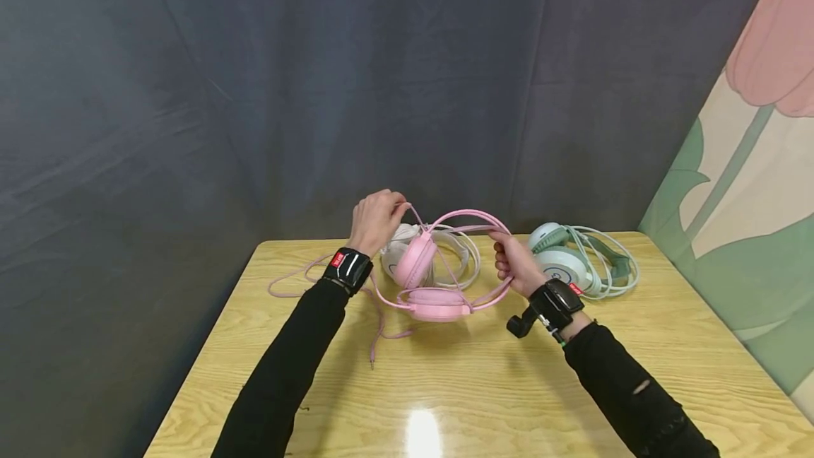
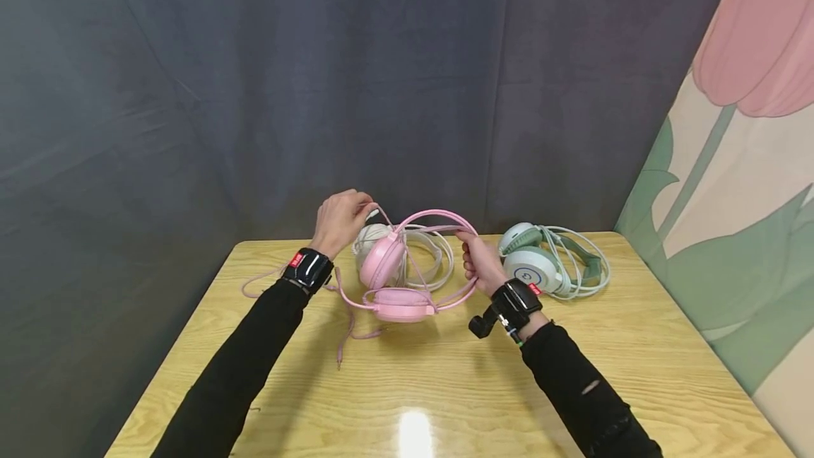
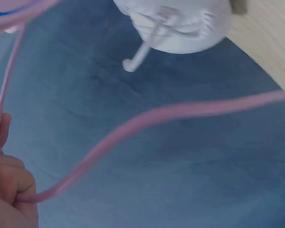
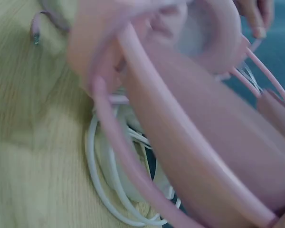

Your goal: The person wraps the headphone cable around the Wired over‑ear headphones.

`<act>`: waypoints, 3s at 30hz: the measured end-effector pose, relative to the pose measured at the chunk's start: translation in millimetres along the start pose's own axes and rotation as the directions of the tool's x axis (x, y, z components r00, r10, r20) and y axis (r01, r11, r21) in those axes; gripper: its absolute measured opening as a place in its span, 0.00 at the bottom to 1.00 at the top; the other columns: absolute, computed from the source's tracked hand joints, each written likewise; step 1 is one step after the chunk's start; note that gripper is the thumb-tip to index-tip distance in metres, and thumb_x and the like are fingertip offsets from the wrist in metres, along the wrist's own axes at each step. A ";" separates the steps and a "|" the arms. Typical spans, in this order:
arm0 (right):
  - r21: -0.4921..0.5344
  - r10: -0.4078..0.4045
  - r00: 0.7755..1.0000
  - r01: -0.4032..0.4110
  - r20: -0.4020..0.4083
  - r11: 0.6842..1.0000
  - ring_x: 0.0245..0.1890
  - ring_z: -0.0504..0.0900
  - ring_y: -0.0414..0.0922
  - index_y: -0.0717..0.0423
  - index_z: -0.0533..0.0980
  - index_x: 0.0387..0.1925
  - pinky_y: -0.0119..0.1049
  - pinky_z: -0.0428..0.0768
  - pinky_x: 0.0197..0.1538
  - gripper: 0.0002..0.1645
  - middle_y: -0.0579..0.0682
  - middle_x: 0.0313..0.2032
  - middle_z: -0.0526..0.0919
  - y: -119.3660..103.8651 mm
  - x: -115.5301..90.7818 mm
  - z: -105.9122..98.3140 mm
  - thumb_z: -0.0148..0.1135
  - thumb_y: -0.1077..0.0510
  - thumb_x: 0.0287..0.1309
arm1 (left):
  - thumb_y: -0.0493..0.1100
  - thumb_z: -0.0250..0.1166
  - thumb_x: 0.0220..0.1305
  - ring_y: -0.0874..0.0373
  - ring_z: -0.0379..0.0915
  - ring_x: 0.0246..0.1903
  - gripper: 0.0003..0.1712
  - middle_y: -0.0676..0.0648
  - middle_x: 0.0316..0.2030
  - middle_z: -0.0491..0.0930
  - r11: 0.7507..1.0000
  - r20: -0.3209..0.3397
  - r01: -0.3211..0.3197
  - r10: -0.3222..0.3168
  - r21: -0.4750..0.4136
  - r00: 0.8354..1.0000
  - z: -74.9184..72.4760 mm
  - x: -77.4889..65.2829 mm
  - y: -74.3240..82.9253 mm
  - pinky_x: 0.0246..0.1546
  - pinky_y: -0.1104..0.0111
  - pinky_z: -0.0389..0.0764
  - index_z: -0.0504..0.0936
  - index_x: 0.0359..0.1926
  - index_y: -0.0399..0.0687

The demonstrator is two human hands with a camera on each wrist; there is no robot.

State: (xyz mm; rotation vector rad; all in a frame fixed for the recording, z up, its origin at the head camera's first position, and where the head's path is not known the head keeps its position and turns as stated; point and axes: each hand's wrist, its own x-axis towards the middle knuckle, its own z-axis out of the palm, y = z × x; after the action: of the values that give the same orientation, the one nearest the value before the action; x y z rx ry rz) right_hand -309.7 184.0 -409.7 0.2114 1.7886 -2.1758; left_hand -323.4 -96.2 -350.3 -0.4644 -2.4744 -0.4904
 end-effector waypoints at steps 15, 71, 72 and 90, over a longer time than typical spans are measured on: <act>0.063 -0.142 0.882 0.190 -0.449 0.980 0.07 0.58 0.34 0.50 0.66 0.22 0.27 0.59 0.14 0.15 0.37 0.08 0.60 6.6 -4.8 16.3 0.55 0.54 0.64 | 0.46 0.63 0.67 0.58 0.76 0.25 0.12 0.48 0.29 0.86 0.948 0.062 0.059 -0.042 -0.314 0.997 4.8 -25.5 36.3 0.29 0.66 0.73 0.88 0.40 0.44; 0.576 0.077 0.985 0.026 -0.154 0.817 0.07 0.52 0.38 0.48 0.58 0.14 0.30 0.53 0.17 0.25 0.40 0.08 0.54 -6.5 -13.5 17.4 0.43 0.52 0.71 | 0.41 0.63 0.67 0.66 0.80 0.26 0.07 0.55 0.27 0.85 0.941 -0.102 -0.182 0.159 -0.284 0.982 65.1 -130.0 80.9 0.28 0.73 0.77 0.87 0.36 0.49; 0.575 0.073 0.986 0.026 -0.148 0.818 0.08 0.52 0.38 0.48 0.58 0.15 0.30 0.53 0.17 0.25 0.40 0.09 0.54 -6.6 -13.3 16.4 0.42 0.52 0.71 | 0.42 0.63 0.68 0.67 0.79 0.26 0.07 0.55 0.27 0.85 0.941 -0.099 -0.174 0.152 -0.290 0.983 65.6 -130.1 80.4 0.28 0.73 0.76 0.87 0.35 0.50; 0.746 0.091 0.996 -0.070 0.013 0.663 0.08 0.53 0.39 0.49 0.57 0.14 0.30 0.53 0.18 0.26 0.40 0.13 0.52 -17.9 -13.9 -7.9 0.39 0.51 0.72 | 0.46 0.57 0.73 0.69 0.64 0.18 0.14 0.47 0.22 0.79 0.709 0.297 0.235 -0.038 -0.665 0.954 58.8 -131.2 43.6 0.20 0.75 0.65 0.87 0.43 0.48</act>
State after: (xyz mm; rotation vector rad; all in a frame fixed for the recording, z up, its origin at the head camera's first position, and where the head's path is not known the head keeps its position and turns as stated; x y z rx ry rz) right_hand -303.3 196.8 -390.4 0.4884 0.7464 -2.7194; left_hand -230.0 -60.8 -462.5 -0.6664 -2.5070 -1.5497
